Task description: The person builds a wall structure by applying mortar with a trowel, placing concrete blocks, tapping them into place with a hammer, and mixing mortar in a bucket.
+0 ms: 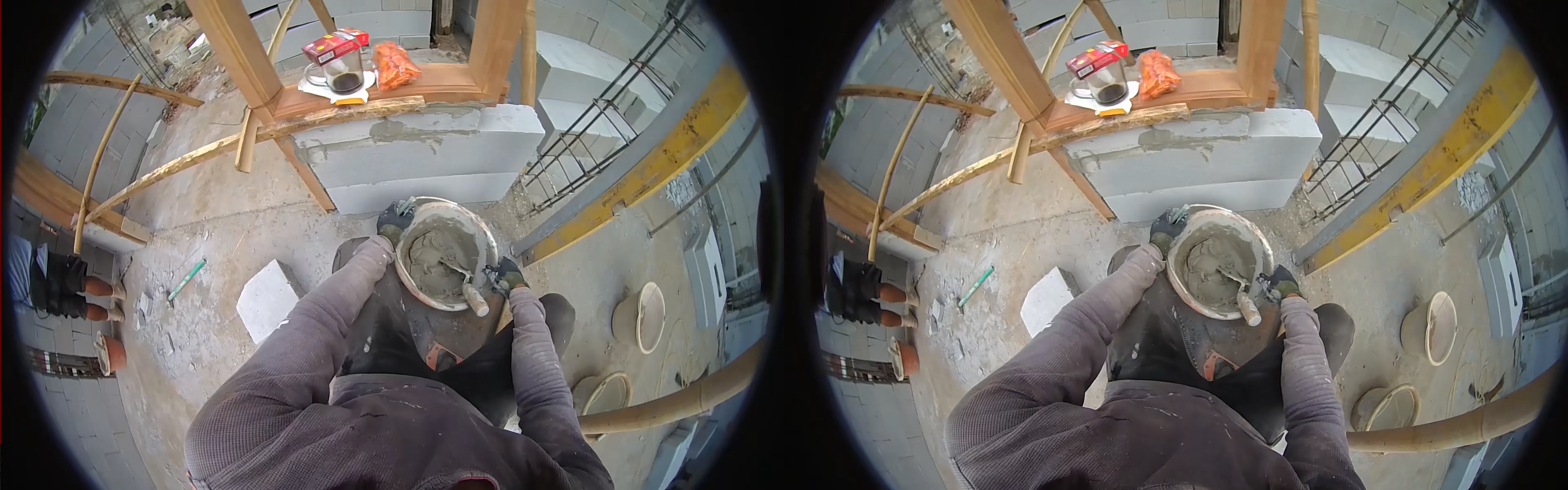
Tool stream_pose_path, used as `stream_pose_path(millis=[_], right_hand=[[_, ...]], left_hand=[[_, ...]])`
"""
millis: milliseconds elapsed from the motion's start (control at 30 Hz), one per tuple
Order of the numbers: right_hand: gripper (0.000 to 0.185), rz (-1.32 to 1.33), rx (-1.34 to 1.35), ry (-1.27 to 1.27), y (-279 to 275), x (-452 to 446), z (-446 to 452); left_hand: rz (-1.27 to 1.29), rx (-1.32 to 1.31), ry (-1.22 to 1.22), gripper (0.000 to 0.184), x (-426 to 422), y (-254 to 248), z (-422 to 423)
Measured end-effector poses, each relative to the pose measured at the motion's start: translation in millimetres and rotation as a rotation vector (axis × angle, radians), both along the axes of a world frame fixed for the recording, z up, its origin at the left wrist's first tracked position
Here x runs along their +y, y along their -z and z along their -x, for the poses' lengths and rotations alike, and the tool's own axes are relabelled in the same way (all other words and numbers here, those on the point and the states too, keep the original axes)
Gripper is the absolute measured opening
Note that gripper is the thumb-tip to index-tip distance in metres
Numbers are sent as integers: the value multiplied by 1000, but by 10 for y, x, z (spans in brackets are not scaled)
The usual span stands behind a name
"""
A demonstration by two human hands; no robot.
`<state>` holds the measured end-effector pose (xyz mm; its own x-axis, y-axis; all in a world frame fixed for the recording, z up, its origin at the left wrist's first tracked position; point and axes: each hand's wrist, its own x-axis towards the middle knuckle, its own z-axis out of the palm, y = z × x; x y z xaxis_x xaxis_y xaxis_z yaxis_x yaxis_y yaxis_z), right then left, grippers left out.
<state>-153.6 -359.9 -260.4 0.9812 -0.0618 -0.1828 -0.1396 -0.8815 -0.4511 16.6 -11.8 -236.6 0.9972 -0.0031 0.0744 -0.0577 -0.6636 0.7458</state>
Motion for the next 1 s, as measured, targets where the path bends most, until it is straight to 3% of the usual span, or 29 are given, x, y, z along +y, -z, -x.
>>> stream_pose_path(millis=[33, 67, 100, 133, 200, 233, 300, 400, 433, 467, 500, 533, 567, 600, 633, 667, 700, 767, 800, 900, 1000], right_hand=[[19, -272, 72, 89, -12, -5, 5], [30, -416, 117, 112, -201, 15, 4], [26, -575, 168, 258, -684, 266, 88], [26, -456, 30, -33, 181, -274, -115], [30, -102, 189, 18, -541, 220, 10], [33, 160, 306, 20, -989, 564, 73], [37, 262, 309, -88, -1285, 815, 152], [38, 425, 45, -415, 14, -234, -144], [38, 429, 59, -417, 320, -400, -276], [39, 192, 171, -204, 577, -586, -373], [39, -44, 271, 19, 637, -688, -363], [39, 452, 210, -202, -344, 174, -69], [39, 456, 210, -183, -130, -13, -62], [40, 484, 105, -216, 152, -164, -82], [42, 512, -3, -249, 2, 16, -77], [45, 228, -53, -96, -241, 121, 10], [45, 231, -64, -84, -247, 81, -59], [46, 18, 295, -24, -58, -188, -258], [46, 19, 288, -9, 69, -307, -339], [56, -115, -364, 249, 453, -583, -512], [61, 555, -400, 246, -596, 411, -511]], left_hand=[[201, 30, 12, 35, -18, -43, 41], [222, -256, 175, 32, 30, 631, -173], [324, -114, 154, 34, 66, 388, -61], [392, -30, 160, 35, 78, 103, 64], [464, 73, 107, 37, 107, -361, 202], [268, 218, 9, 49, -38, -104, 28], [391, 160, -286, 64, 17, -525, 363], [393, -274, -395, 66, 695, -1194, 855], [321, -445, -457, 64, 1003, -1291, 1012], [271, -566, -536, 62, 1405, -1418, 1263], [119, -543, -649, 63, 1824, -1343, 1412], [-38, -536, -791, 63, 2253, -1181, 1607], [-311, -476, -1010, 68, 2688, -870, 1775], [-427, -290, -1226, 78, 3147, -458, 1984], [-297, -111, -1371, 89, 3644, -118, 2261], [-213, 306, -1511, 94, 4242, 113, 2714], [-59, 402, -1443, 84, 4686, 805, 2926], [699, 73, -816, 70, 4819, 1173, 3155], [704, 73, -799, 70, 4728, 1114, 3101], [585, 39, -895, 56, 4506, 862, 3072], [638, -2, -979, 51, 4417, 867, 3091]])
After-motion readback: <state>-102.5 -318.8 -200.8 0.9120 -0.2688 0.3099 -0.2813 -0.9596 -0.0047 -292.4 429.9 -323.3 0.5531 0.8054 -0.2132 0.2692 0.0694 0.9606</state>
